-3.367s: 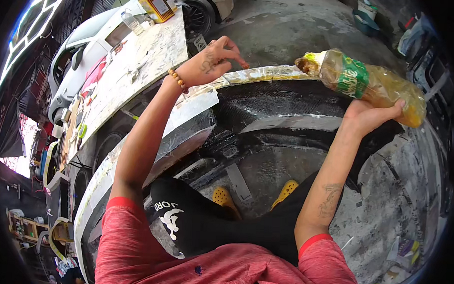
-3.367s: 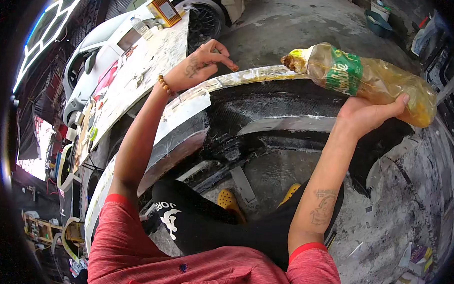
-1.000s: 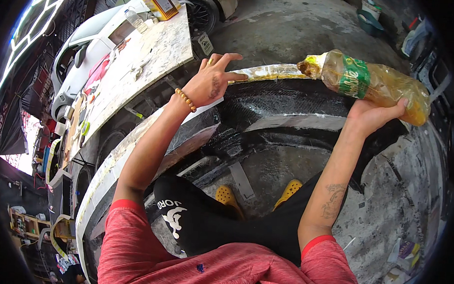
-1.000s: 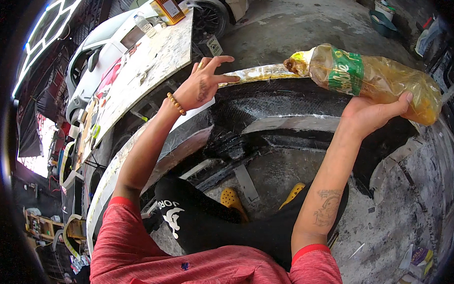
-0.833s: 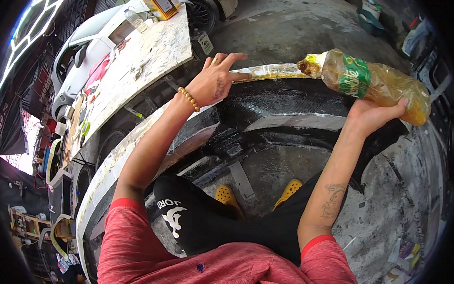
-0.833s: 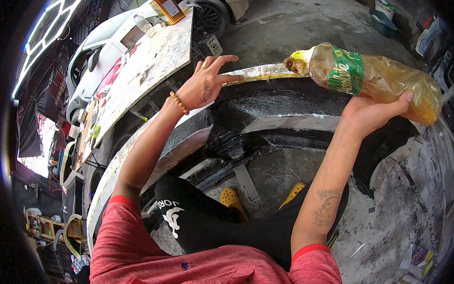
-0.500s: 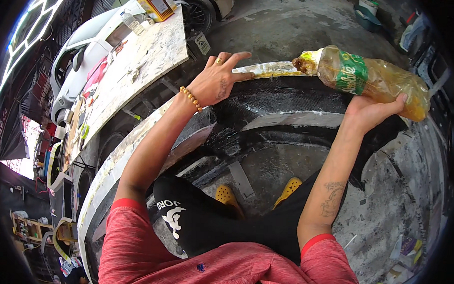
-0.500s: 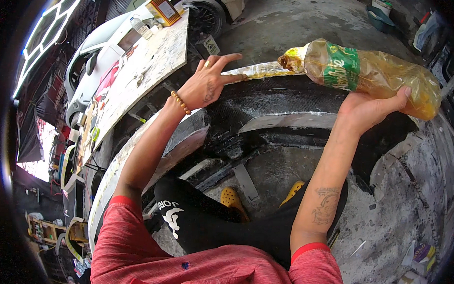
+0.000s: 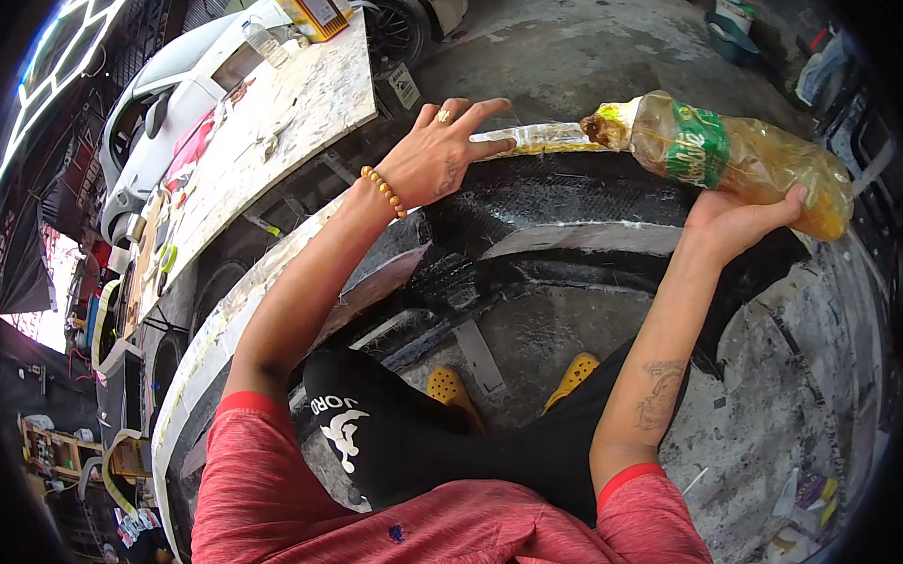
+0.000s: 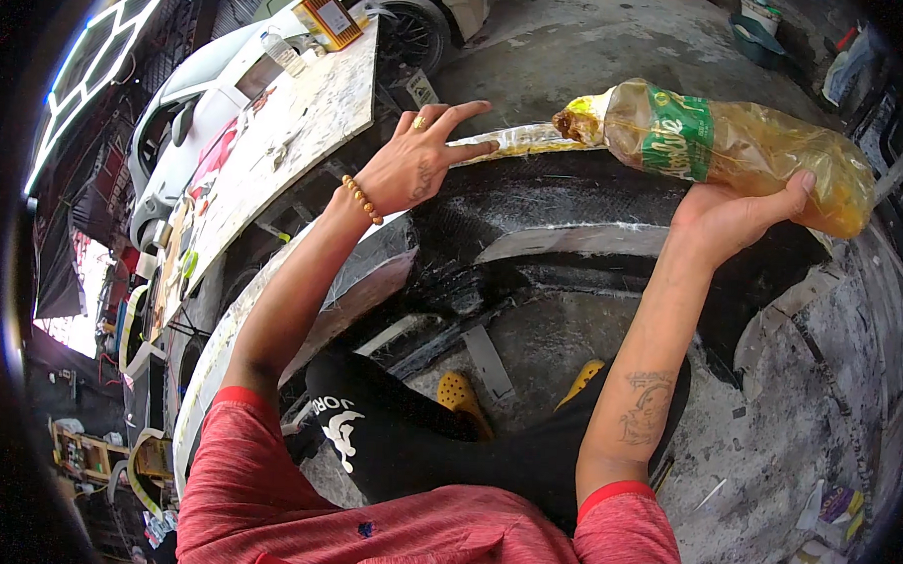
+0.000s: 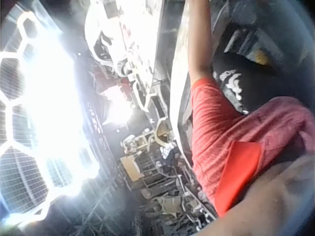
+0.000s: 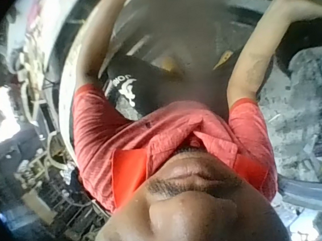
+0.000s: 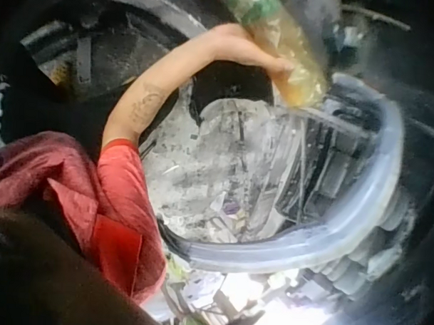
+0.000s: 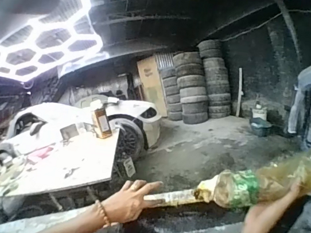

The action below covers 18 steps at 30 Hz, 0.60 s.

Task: Apply adhesive or resin and measure a car bumper for repair.

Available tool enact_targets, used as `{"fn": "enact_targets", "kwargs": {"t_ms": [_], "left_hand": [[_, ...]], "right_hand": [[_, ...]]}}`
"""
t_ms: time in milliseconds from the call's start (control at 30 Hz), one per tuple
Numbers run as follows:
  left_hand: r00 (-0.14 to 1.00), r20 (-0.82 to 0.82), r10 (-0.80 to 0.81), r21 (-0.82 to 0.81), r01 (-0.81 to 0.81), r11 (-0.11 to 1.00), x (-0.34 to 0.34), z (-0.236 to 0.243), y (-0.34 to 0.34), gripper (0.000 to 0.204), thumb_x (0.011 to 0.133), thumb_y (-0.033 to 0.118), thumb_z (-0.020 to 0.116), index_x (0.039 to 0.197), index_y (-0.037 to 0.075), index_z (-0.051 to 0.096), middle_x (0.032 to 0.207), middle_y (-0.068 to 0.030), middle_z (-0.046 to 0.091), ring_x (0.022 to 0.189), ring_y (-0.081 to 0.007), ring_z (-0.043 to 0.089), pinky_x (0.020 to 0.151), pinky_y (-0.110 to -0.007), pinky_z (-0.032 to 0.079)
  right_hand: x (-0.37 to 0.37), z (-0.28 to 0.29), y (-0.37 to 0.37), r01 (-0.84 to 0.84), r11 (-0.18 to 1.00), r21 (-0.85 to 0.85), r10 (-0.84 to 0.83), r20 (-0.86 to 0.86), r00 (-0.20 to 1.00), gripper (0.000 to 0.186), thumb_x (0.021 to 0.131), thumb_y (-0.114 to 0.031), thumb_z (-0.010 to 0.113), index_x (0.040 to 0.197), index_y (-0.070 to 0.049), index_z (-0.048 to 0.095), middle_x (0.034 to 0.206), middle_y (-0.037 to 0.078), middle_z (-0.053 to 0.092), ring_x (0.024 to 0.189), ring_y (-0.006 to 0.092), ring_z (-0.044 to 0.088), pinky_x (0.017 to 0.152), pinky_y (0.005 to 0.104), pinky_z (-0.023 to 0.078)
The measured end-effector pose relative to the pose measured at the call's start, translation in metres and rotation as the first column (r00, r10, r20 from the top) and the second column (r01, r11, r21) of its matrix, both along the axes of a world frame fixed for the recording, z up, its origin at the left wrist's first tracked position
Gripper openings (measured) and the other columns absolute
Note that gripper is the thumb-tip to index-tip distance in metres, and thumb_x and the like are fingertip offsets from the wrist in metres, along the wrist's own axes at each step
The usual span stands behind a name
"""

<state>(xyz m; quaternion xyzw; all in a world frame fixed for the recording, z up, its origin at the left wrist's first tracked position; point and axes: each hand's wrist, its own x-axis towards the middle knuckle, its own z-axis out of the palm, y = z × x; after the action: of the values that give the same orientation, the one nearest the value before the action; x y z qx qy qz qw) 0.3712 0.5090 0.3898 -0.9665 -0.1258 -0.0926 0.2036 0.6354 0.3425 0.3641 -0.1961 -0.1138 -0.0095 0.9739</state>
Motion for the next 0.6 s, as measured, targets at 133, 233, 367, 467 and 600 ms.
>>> {"fn": "enact_targets", "kwargs": {"t_ms": [133,233,367,467,600], "left_hand": [[0.999,-0.053,-0.007,0.037,0.009,0.999,-0.006,-0.001,0.002,0.063,0.080,-0.002,0.060,0.136,0.026,0.062,0.158,-0.0058,0.033,0.132,-0.0323,0.043,0.106,-0.046,0.039],[0.996,-0.085,0.035,0.097,-0.026,0.995,-0.016,-0.001,0.007,0.062,0.080,-0.001,0.061,0.136,0.026,0.062,0.159,-0.0050,0.032,0.134,-0.0328,0.043,0.108,-0.046,0.038],[0.990,-0.115,0.080,0.120,-0.066,0.991,-0.025,0.002,0.010,0.062,0.079,-0.001,0.060,0.135,0.026,0.063,0.160,-0.0048,0.030,0.135,-0.0333,0.041,0.110,-0.046,0.037],[0.991,-0.068,0.116,0.098,-0.109,0.989,-0.030,0.005,0.007,0.063,0.078,-0.003,0.058,0.134,0.025,0.064,0.159,-0.0054,0.031,0.135,-0.0342,0.041,0.110,-0.047,0.037],[0.998,-0.004,0.070,0.022,-0.070,0.997,-0.024,0.004,0.001,0.063,0.078,-0.005,0.058,0.134,0.024,0.064,0.158,-0.0067,0.032,0.132,-0.0349,0.042,0.109,-0.047,0.037]], "right_hand": [[0.001,-0.001,0.001,0.003,1.000,0.005,-0.003,0.012,1.000,0.074,0.098,-0.052,0.051,0.152,-0.005,0.031,0.151,0.015,0.042,0.139,0.0302,0.042,0.117,0.0459,0.034],[0.001,-0.001,0.001,0.003,1.000,0.004,-0.003,0.022,1.000,0.074,0.098,-0.052,0.051,0.152,-0.006,0.031,0.150,0.015,0.042,0.139,0.0300,0.043,0.117,0.0459,0.034],[0.003,0.000,-0.001,0.006,1.000,0.001,-0.006,0.013,1.000,0.074,0.098,-0.052,0.051,0.152,-0.006,0.032,0.150,0.015,0.042,0.138,0.0299,0.043,0.117,0.0456,0.033],[0.004,0.000,0.000,0.011,1.000,0.003,-0.011,0.005,1.000,0.073,0.098,-0.051,0.051,0.151,-0.006,0.032,0.150,0.015,0.042,0.138,0.0301,0.043,0.117,0.0455,0.034],[0.003,0.001,0.000,0.010,1.000,0.004,-0.010,0.003,1.000,0.072,0.098,-0.051,0.051,0.151,-0.006,0.032,0.150,0.015,0.042,0.138,0.0304,0.043,0.117,0.0455,0.034]]}}
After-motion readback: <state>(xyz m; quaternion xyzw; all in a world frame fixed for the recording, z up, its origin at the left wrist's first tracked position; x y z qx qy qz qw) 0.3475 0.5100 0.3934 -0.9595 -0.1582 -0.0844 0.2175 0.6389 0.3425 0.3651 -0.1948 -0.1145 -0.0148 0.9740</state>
